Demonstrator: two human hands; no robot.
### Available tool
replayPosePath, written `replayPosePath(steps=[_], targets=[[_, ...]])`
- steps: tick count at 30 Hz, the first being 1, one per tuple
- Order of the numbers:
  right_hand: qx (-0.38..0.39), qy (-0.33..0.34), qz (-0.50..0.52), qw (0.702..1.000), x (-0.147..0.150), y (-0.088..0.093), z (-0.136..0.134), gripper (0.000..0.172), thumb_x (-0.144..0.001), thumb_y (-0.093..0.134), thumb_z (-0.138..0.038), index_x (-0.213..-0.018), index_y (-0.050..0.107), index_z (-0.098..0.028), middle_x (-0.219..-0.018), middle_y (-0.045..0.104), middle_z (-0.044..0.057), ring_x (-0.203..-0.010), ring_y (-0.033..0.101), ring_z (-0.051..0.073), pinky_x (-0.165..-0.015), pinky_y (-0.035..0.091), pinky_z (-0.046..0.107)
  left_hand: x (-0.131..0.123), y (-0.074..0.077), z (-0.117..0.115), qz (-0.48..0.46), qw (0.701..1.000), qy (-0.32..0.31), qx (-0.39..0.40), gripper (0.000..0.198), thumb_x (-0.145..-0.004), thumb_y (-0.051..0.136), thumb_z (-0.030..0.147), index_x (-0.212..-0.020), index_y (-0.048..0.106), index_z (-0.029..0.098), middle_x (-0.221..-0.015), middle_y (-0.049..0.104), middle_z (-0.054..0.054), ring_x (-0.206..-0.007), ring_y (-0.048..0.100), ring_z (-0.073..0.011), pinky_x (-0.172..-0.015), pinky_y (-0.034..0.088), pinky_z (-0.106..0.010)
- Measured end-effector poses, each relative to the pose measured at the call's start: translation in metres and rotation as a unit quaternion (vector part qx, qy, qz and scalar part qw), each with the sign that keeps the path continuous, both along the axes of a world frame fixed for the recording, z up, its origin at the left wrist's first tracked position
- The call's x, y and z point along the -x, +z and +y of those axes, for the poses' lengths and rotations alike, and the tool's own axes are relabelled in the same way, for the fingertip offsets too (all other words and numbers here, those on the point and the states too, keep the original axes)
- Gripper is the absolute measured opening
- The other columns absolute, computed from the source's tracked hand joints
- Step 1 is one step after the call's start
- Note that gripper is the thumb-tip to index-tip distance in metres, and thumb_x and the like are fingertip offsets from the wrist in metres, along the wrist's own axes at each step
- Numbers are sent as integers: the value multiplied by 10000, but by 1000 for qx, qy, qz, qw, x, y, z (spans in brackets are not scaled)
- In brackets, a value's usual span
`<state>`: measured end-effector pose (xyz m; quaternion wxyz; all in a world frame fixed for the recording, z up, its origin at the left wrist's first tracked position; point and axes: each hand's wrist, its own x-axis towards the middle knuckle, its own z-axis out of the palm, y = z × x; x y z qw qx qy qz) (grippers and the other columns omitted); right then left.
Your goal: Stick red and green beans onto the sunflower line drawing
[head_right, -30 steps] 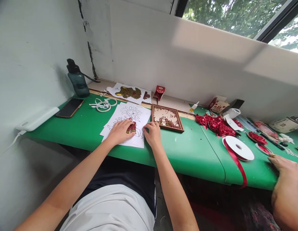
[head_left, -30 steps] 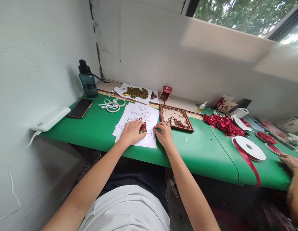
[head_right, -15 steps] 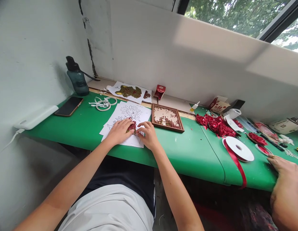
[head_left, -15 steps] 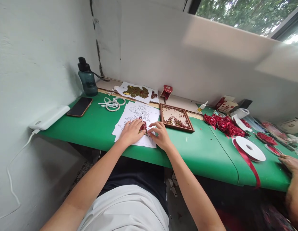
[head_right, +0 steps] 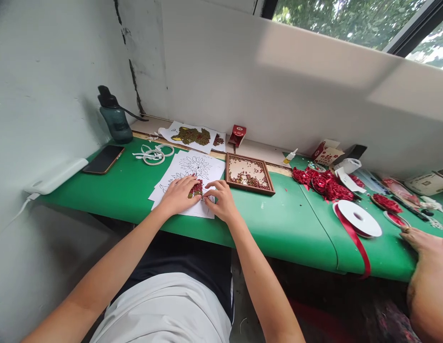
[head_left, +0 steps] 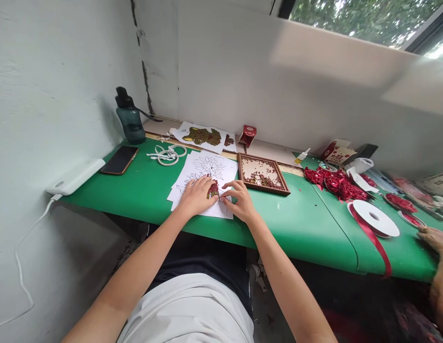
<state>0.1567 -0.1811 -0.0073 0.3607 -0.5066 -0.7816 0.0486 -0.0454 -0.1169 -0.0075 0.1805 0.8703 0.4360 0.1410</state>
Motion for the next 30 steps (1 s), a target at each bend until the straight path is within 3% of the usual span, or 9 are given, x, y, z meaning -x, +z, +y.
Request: replayPosePath(steps=[7, 21, 30], targets=[[37, 12, -11, 999, 1, 3, -1, 164, -913, 664, -196, -822, 776, -273, -1152, 726, 59, -1112, 555, 291, -979, 504, 515, -2, 0, 1, 1, 1000, -2, -6, 514, -983, 509, 485, -1468, 492, 315, -1668, 403, -20, -1566, 307, -276, -1301, 185, -539], [20, -13, 28, 999, -2, 0, 0, 136, -890, 653, -189, -799, 735, -249, -1106, 729, 75, -1070, 582, 280, -951, 508, 490, -4, 11, -2, 13, 1000, -2, 1, 486, -968, 520, 492, -1419, 478, 314, -1608, 458, -38, -1530, 356, -270, -1269, 242, -511], [5, -30, 39, 999, -3, 0, 0, 152, -882, 630, -165, -774, 706, -240, -1046, 720, 73, -1021, 592, 260, -916, 507, 443, -7, 7, -4, 0, 1000, 11, -17, 452, -959, 555, 521, -1355, 498, 311, -1533, 525, -49, -1476, 419, -267, -1249, 252, -490]])
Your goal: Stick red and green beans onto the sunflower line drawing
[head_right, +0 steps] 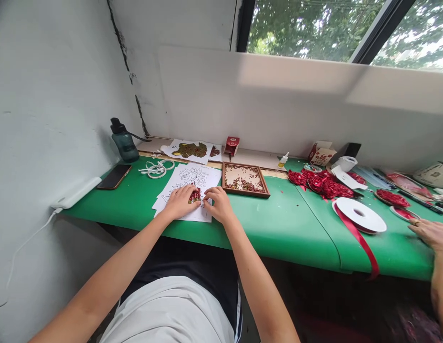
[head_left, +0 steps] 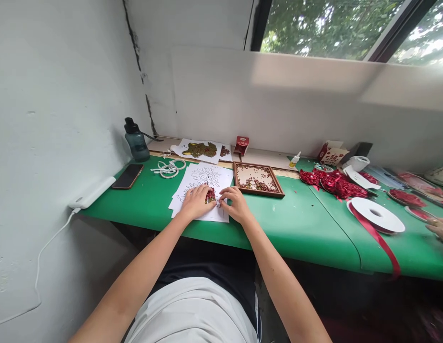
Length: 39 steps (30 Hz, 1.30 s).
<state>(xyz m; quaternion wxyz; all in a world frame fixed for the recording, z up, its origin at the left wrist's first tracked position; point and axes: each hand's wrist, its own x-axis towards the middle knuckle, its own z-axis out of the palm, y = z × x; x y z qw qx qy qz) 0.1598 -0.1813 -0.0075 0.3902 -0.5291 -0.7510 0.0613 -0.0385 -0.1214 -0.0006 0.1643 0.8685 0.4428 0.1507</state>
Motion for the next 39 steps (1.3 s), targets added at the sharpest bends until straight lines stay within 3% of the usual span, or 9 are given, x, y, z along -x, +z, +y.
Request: replayPosePath(steps=[12, 19, 24, 28, 32, 36, 39], targets=[[12, -6, -4, 1000, 1, 0, 0, 160, -899, 619, -180, -781, 701, -250, -1067, 720, 73, -1054, 584, 276, -928, 513, 456, 2, -1, 4, -10, 1000, 0, 10, 477, -943, 583, 569, -1348, 513, 326, -1532, 533, -44, -1460, 434, -273, -1235, 274, -497], [8, -23, 11, 1000, 2, 2, 0, 159, -916, 608, -203, -799, 704, -253, -1043, 727, 74, -1040, 587, 280, -911, 513, 464, 3, -5, 3, -25, 1000, 2, 16, 473, -1044, 369, 602, -1405, 499, 326, -1592, 482, -32, -1506, 383, -248, -1264, 224, -507], [-2, -38, 16, 999, 2, 1, 2, 170, -922, 593, -219, -801, 707, -252, -1003, 734, 77, -1007, 600, 283, -899, 518, 473, 1, -4, 3, -12, 1000, 5, 3, 581, -950, 543, 665, -1415, 492, 321, -1588, 483, -57, -1509, 373, -285, -1262, 235, -512], [-22, -54, 17, 998, -2, -2, 5, 166, -925, 584, -228, -827, 715, -257, -992, 735, 78, -1003, 619, 286, -909, 515, 480, 1, -5, 2, -16, 1000, 2, -3, 518, -986, 502, 620, -1407, 497, 319, -1573, 499, -44, -1501, 386, -276, -1256, 242, -521], [-27, -111, 27, 993, -8, -8, 11, 200, -921, 542, -206, -970, 728, -257, -1077, 710, 91, -1079, 624, 295, -965, 502, 491, 2, -6, 2, -19, 1000, 1, -3, 504, -1002, 480, 607, -1413, 500, 316, -1581, 497, -48, -1515, 373, -276, -1259, 239, -524], [-7, -175, 17, 984, -10, -14, 14, 393, -873, 534, -192, -1237, 672, -252, -1239, 663, 123, -1163, 583, 333, -1016, 478, 542, 4, -7, 0, -24, 1000, -1, -5, 535, -1001, 499, 597, -1455, 481, 316, -1612, 471, -46, -1538, 351, -283, -1277, 219, -526], [-25, -186, -4, 982, -17, -10, 12, 449, -875, 530, -194, -1308, 633, -254, -1277, 651, 124, -1160, 581, 326, -1032, 470, 546, 4, -9, -1, -41, 999, -6, -6, 602, -1031, 414, 634, -1546, 406, 322, -1678, 390, -39, -1578, 294, -278, -1302, 181, -525]])
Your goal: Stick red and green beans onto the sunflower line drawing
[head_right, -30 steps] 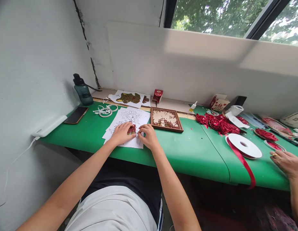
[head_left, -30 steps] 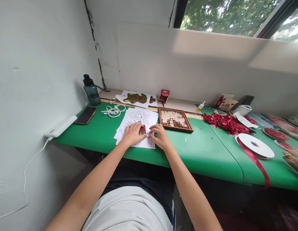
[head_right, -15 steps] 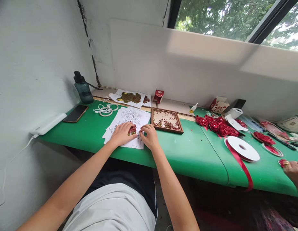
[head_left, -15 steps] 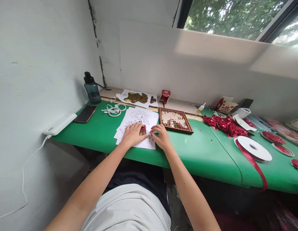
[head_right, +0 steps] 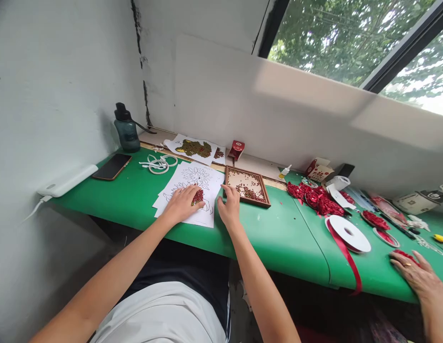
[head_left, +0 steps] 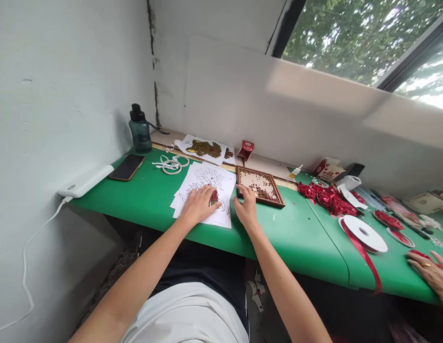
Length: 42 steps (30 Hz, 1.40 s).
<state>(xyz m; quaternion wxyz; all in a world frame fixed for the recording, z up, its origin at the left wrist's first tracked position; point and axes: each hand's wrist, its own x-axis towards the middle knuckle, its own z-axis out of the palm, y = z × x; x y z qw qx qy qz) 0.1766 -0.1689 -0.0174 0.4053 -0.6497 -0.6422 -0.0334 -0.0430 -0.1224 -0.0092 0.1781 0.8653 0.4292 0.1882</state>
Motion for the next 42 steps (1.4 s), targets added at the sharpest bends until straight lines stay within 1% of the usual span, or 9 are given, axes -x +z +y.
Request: replayPosePath(steps=[4, 7, 9, 12, 17, 21, 27, 36, 42], targets=[[31, -36, -44, 998, -45, 21, 12, 464, -869, 578, -223, -1325, 658, -241, -1338, 662, 131, -1264, 568, 347, -1084, 455, 562, -2, -5, 0, 1, 999, -45, -14, 766, -1009, 372, 722, -1644, 303, 299, -1740, 246, -25, -1624, 173, -290, -1327, 149, -516], [178, -105, -67, 976, -97, 45, 32, 569, -830, 634, -226, -1397, 638, -180, -1410, 649, 161, -1324, 577, 342, -1120, 452, 491, -4, -9, 1, 31, 998, -58, -10, 780, -1019, 318, 727, -1646, 331, 263, -1732, 262, -43, -1626, 165, -288, -1324, 165, -526], [313, -152, -90, 933, -126, 61, 42, 674, -802, 691, -255, -1463, 595, -167, -1438, 642, 159, -1326, 596, 328, -1072, 491, 408, -6, -9, 2, 50, 997, -56, -6, 782, -1031, 282, 714, -1646, 338, 236, -1731, 261, -54, -1627, 161, -281, -1323, 167, -526], [377, -152, -101, 908, -151, 80, 51, 647, -685, 797, -226, -1321, 715, -135, -1253, 746, 151, -1126, 709, 312, -919, 551, 338, -8, -9, 2, 61, 997, -54, -4, 776, -1042, 254, 696, -1646, 343, 217, -1730, 265, -61, -1626, 166, -281, -1322, 168, -524], [431, -139, -123, 883, -153, 88, 57, 353, -590, 878, -213, -941, 850, -196, -813, 785, 51, -818, 737, 254, -726, 544, 289, -8, -8, 0, 49, 997, -51, -6, 768, -1048, 235, 688, -1646, 346, 219, -1721, 290, -66, -1621, 185, -291, -1317, 176, -532], [440, -118, -127, 881, -147, 79, 66, 260, -569, 899, -235, -825, 854, -235, -678, 747, 0, -718, 708, 209, -687, 525, 264, -7, -9, 0, 45, 998, -54, -3, 774, -1048, 221, 694, -1644, 351, 218, -1721, 290, -66, -1621, 187, -290, -1315, 175, -534], [426, -87, -112, 893, -143, 68, 77, 194, -589, 887, -175, -777, 850, -208, -711, 771, 27, -692, 696, 197, -664, 514, 259, -7, -11, 2, 36, 998, -55, -8, 777, -1040, 276, 696, -1648, 343, 218, -1720, 293, -68, -1618, 190, -310, -1317, 165, -546], [375, -79, -103, 918, -151, 69, 82, 275, -739, 701, -98, -972, 840, -134, -858, 809, 91, -772, 733, 195, -643, 514, 229, -6, -8, 1, 48, 997, -55, -7, 782, -1041, 238, 705, -1651, 338, 226, -1727, 270, -52, -1624, 175, -283, -1319, 173, -534], [391, -66, -140, 907, -154, 77, 80, 255, -716, 766, -144, -937, 866, -224, -958, 817, 52, -872, 727, 224, -748, 519, 257, -5, -8, 1, 57, 997, -58, -14, 821, -1037, 198, 718, -1657, 321, 193, -1729, 263, -57, -1625, 171, -281, -1317, 178, -541]])
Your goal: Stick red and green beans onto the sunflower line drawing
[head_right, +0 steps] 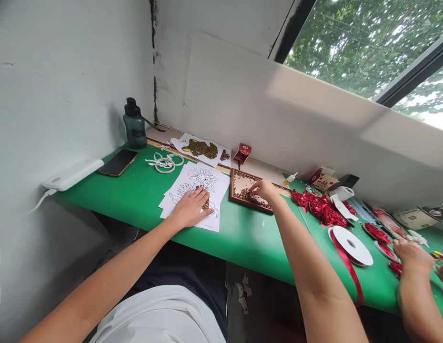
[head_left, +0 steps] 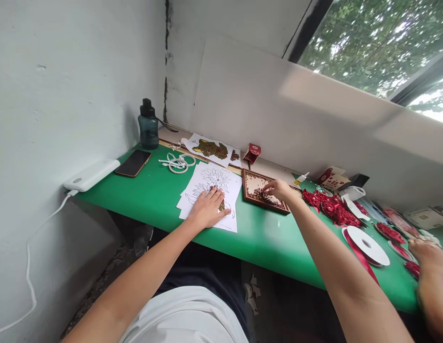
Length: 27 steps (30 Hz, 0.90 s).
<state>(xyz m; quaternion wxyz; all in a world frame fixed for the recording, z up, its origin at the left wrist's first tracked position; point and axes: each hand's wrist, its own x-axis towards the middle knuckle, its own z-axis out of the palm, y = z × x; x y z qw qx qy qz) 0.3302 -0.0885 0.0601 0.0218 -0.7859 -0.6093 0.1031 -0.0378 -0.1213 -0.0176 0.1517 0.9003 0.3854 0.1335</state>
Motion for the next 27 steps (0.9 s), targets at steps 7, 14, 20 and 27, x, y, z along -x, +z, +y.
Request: replayPosePath(steps=[7, 14, 20, 27], targets=[[41, 9, 5, 999, 14, -10, -2, 197, -621, 808, -107, -771, 844, -229, -773, 788, 6, -779, 712, 206, -704, 500, 249, 0, -1, 1, 3, 1000, 7, 2, 794, -1035, 208, 720, -1664, 308, 247, -1730, 270, -33, -1623, 172, -294, -1320, 172, -531], [13, 0, 73, 997, 17, -6, -1, 99, -599, 843, -120, -653, 785, -179, -708, 760, 32, -732, 697, 202, -720, 519, 266, 2, 3, -1, -9, 1000, 2, 9, 801, -1035, 210, 722, -1658, 321, 231, -1729, 269, -46, -1623, 175, -292, -1316, 182, -548], [-117, -56, 261, 956, 8, -7, -6, 260, -740, 876, -333, -880, 770, -141, -861, 776, 109, -779, 722, 199, -750, 607, 293, 2, 2, 0, -30, 999, 4, 18, 763, -1033, 249, 711, -1640, 360, 263, -1719, 300, -25, -1620, 193, -285, -1319, 186, -536], [-180, -139, 492, 840, -1, 0, -10, 241, -693, 939, -243, -828, 760, -155, -791, 745, 75, -705, 699, 149, -742, 644, 275, 3, 5, 1, -26, 999, 10, 22, 744, -1027, 281, 708, -1619, 389, 271, -1716, 312, -15, -1615, 207, -287, -1317, 194, -524]])
